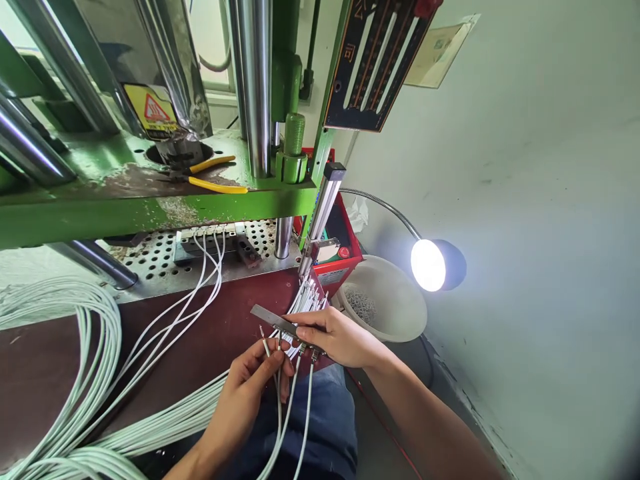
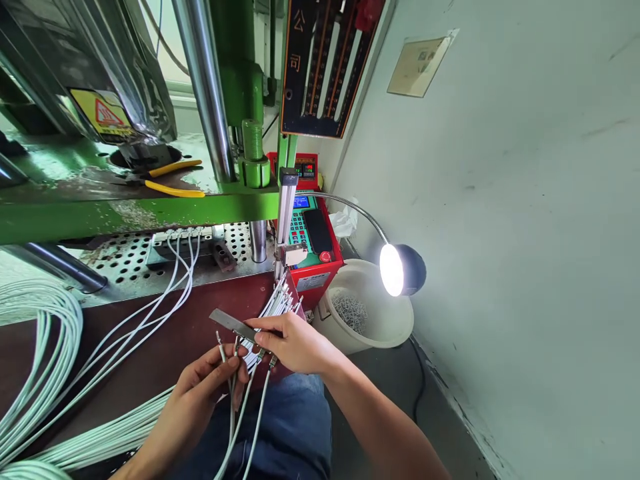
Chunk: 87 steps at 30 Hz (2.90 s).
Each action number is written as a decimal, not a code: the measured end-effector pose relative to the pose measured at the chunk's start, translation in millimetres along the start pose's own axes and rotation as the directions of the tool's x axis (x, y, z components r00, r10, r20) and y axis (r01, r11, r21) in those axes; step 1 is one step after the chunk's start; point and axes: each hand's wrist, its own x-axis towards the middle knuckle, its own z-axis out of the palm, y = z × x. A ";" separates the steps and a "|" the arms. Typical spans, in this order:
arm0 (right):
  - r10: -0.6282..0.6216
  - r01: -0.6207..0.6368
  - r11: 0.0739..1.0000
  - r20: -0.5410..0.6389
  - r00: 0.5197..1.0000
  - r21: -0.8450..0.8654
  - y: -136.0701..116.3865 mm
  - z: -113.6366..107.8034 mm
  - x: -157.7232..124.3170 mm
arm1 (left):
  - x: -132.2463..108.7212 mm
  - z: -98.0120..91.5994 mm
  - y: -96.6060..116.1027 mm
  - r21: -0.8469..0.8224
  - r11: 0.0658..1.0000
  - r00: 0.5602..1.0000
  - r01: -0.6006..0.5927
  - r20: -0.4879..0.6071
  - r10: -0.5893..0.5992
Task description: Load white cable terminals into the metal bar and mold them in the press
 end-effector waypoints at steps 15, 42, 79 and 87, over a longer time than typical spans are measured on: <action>-0.037 0.036 0.999 0.017 0.999 0.038 -2.8 -1.6 5.1 | 4.1 -6.2 4.0 0.165 0.986 1.000 -0.015 -0.020 0.019; 0.043 -0.025 0.988 0.114 0.993 -0.152 -11.7 -6.5 1.1 | 4.4 -6.8 12.0 0.236 0.963 0.984 0.129 0.089 -0.154; 0.038 -0.032 0.993 0.048 0.998 -0.115 -16.1 -10.4 1.2 | 0.9 -3.7 10.8 0.322 0.946 0.985 -0.033 -0.152 0.086; 0.042 -0.038 0.995 0.045 0.998 -0.090 -12.5 -6.5 4.2 | 2.3 -2.1 9.1 0.291 0.956 0.973 -0.042 -0.204 0.105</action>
